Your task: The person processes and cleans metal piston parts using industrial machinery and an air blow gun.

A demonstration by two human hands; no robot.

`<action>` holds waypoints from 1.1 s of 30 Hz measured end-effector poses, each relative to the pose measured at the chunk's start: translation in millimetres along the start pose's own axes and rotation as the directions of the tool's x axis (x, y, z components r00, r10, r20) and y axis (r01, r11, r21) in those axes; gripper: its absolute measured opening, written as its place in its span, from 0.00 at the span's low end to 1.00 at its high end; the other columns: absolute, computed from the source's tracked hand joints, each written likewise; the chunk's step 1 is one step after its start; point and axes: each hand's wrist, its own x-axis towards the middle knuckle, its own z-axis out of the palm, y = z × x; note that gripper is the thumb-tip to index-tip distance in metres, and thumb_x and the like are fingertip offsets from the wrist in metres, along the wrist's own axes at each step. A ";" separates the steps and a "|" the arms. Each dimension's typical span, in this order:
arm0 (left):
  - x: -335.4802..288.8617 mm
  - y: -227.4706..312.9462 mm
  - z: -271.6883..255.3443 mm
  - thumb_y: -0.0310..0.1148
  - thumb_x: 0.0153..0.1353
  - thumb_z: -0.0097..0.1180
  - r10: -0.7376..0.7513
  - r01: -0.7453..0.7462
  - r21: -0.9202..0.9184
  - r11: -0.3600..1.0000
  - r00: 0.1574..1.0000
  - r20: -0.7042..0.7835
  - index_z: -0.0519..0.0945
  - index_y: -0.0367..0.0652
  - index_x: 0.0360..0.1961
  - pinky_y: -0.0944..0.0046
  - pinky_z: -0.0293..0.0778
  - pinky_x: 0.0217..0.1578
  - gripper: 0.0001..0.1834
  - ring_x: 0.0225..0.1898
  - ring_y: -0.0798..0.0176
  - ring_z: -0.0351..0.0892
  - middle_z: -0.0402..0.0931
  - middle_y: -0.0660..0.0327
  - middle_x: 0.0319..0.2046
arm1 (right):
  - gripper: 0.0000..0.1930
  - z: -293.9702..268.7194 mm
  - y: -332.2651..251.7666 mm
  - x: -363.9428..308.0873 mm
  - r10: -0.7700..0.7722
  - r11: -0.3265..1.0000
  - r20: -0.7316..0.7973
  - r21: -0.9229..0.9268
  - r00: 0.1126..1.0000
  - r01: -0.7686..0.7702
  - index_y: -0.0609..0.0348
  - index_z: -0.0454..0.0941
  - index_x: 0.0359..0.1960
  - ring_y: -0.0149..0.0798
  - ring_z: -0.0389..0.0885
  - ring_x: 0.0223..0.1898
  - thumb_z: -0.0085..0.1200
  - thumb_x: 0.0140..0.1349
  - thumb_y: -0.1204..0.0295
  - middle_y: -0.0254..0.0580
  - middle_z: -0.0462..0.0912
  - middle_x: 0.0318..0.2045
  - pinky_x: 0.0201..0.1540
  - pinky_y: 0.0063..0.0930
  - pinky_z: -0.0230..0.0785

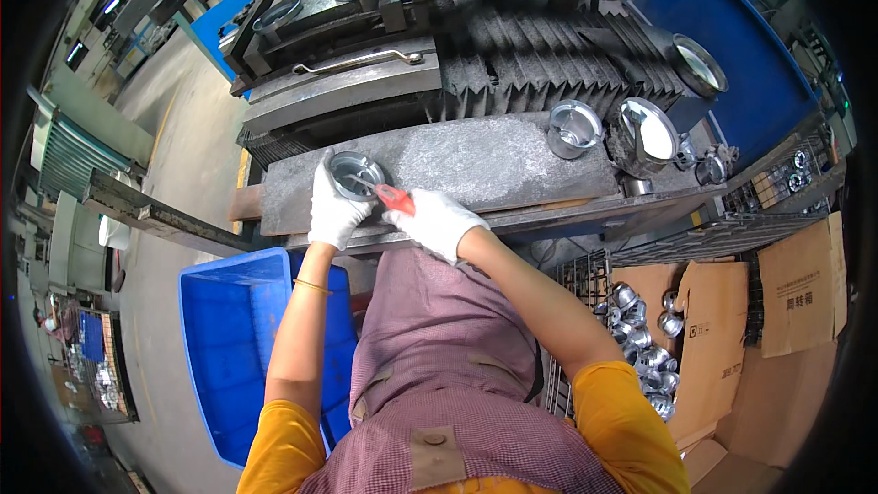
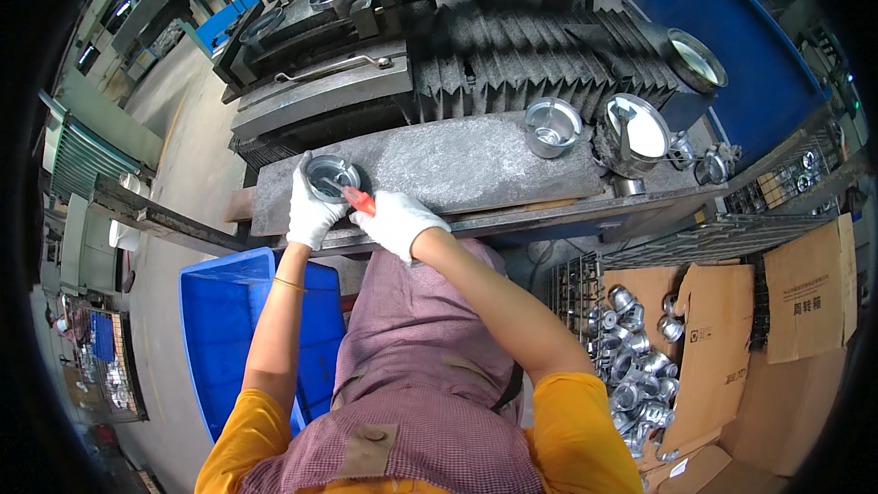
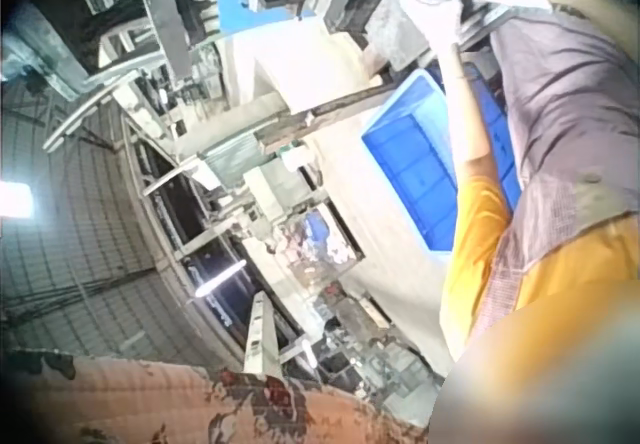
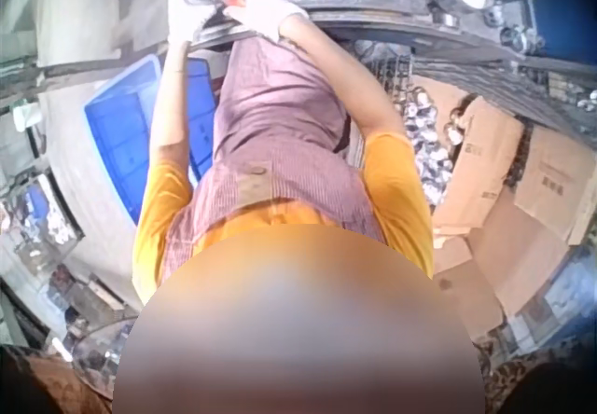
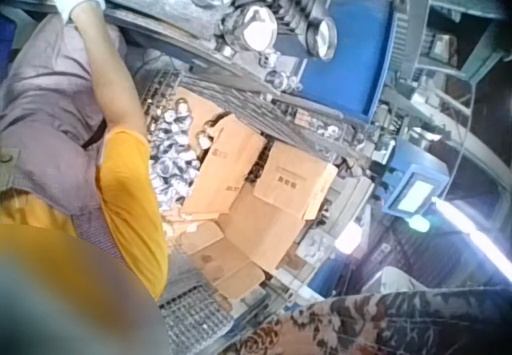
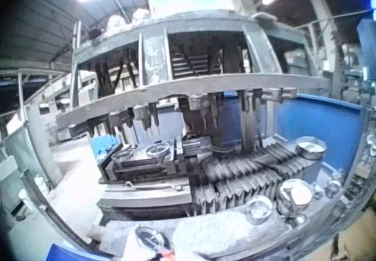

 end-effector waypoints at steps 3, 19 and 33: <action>0.7 -5.3 -2.7 0.36 0.29 0.79 -0.044 0.044 -0.036 0.998 0.999 -0.022 0.54 0.39 0.63 0.62 0.72 0.51 0.60 0.50 0.59 0.73 0.71 0.52 0.50 | 0.23 3.2 -3.9 4.2 -0.028 0.999 -0.027 -0.026 0.999 0.028 0.64 0.79 0.36 0.57 0.80 0.38 0.51 0.57 0.52 0.59 0.81 0.32 0.42 0.43 0.70; -5.2 4.5 -7.5 0.36 0.29 0.77 -0.059 0.059 -0.012 0.998 0.996 -0.068 0.55 0.39 0.64 0.61 0.71 0.52 0.59 0.52 0.56 0.73 0.70 0.50 0.51 | 0.23 7.4 -3.9 11.8 -0.022 0.999 -0.020 -0.051 1.000 0.021 0.64 0.79 0.37 0.57 0.80 0.39 0.50 0.57 0.53 0.60 0.81 0.33 0.42 0.44 0.70; -8.9 4.0 -3.2 0.36 0.31 0.77 -0.060 0.053 -0.103 0.993 0.996 -0.068 0.56 0.37 0.63 0.62 0.70 0.53 0.57 0.51 0.55 0.73 0.70 0.50 0.51 | 0.22 9.9 1.4 15.3 -0.046 0.995 -0.020 -0.091 0.999 0.044 0.62 0.79 0.37 0.57 0.80 0.39 0.50 0.57 0.52 0.59 0.81 0.34 0.43 0.43 0.71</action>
